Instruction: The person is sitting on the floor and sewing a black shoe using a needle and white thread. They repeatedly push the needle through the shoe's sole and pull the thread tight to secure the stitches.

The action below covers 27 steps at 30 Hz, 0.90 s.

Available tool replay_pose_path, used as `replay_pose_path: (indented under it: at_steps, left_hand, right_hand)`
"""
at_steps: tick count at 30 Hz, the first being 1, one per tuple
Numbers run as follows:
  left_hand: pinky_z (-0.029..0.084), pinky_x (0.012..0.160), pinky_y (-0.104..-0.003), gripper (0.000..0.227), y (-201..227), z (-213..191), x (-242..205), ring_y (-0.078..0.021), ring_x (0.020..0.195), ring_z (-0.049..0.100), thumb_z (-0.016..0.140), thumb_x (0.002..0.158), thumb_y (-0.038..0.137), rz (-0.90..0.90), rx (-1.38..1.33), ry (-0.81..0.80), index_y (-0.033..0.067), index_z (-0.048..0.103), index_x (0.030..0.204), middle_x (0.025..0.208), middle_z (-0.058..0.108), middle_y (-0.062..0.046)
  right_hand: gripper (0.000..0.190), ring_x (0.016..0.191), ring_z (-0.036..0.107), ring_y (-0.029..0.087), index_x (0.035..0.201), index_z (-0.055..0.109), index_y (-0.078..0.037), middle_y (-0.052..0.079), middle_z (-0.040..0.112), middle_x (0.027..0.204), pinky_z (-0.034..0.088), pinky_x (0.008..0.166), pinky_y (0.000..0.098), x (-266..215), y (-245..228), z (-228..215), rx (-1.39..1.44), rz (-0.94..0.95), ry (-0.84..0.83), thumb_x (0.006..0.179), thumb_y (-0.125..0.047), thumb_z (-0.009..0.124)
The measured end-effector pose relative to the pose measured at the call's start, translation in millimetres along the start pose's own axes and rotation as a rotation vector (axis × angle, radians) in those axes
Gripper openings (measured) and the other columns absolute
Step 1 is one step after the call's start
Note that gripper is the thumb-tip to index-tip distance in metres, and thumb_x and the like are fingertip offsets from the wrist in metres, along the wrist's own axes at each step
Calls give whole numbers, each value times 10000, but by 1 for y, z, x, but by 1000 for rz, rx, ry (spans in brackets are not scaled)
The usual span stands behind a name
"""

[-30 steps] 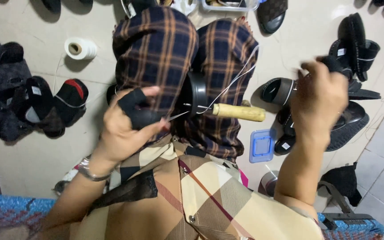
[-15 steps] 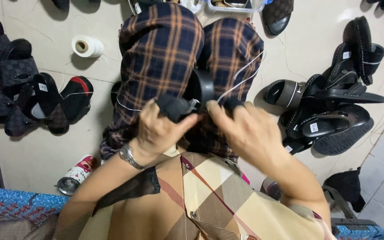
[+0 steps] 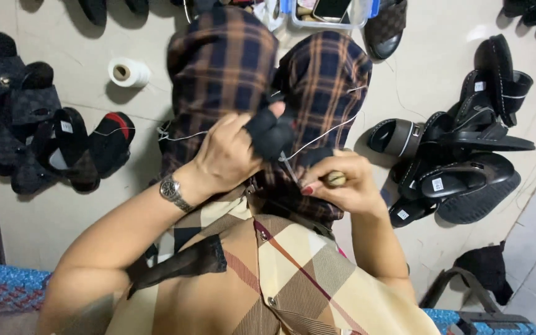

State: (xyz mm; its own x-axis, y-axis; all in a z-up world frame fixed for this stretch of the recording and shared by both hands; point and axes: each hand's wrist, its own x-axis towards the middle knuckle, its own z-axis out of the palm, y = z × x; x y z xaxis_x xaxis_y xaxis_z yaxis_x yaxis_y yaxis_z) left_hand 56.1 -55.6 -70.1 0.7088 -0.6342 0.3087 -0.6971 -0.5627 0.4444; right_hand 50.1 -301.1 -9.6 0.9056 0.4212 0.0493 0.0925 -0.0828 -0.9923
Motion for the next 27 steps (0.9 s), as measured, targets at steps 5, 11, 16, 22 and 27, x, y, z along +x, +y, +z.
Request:
replay_pose_path:
  at_steps: [5,11,16,22,27]
  left_hand:
    - [401,564,-414,248,16,-13,0,-301,623,565,588,1016,315,-59,31,408,78,643,972,1283,680,-158]
    - [582,784,-333,253,27,-68,-16,-306,890,734,818,781,-11,-445,-497,493,30,745,1020,986,726,-133]
    - [325,849,-345,361,14,-76,-44,-183,903,374,838,784,133,-630,-513,305,36,574,1009,1000,475,-61]
    - [483,979,-421,831,29,-54,2,-315,1184,514,973,647,627,-277,-44,16,128,622,1212,1366,435,-146]
    - [458,681,-389,697,26,-14,1,-294,963,603,1002,746,587,-169,137,207,116,655,1124,1281,603,-134]
  right_hand:
    - [131,574,633,158,756,771,-38,84,701,672,509,581,269,6,4,15,337,-6,-183,743,-124,869]
    - [298,573,569,111,967,783,-18,76,665,691,471,580,239,-20,12,-39,-142,89,150,761,-192,910]
    - [454,553,528,71,1104,655,2,73,653,858,454,519,194,-45,-4,-18,-188,129,233,748,-141,899]
    - [362,819,654,125,1078,571,-82,60,673,998,522,730,251,-35,15,14,-296,-13,185,852,-156,844]
    - [315,740,641,176,1054,491,-67,206,651,879,443,479,209,-19,15,11,805,249,-3,879,21,737]
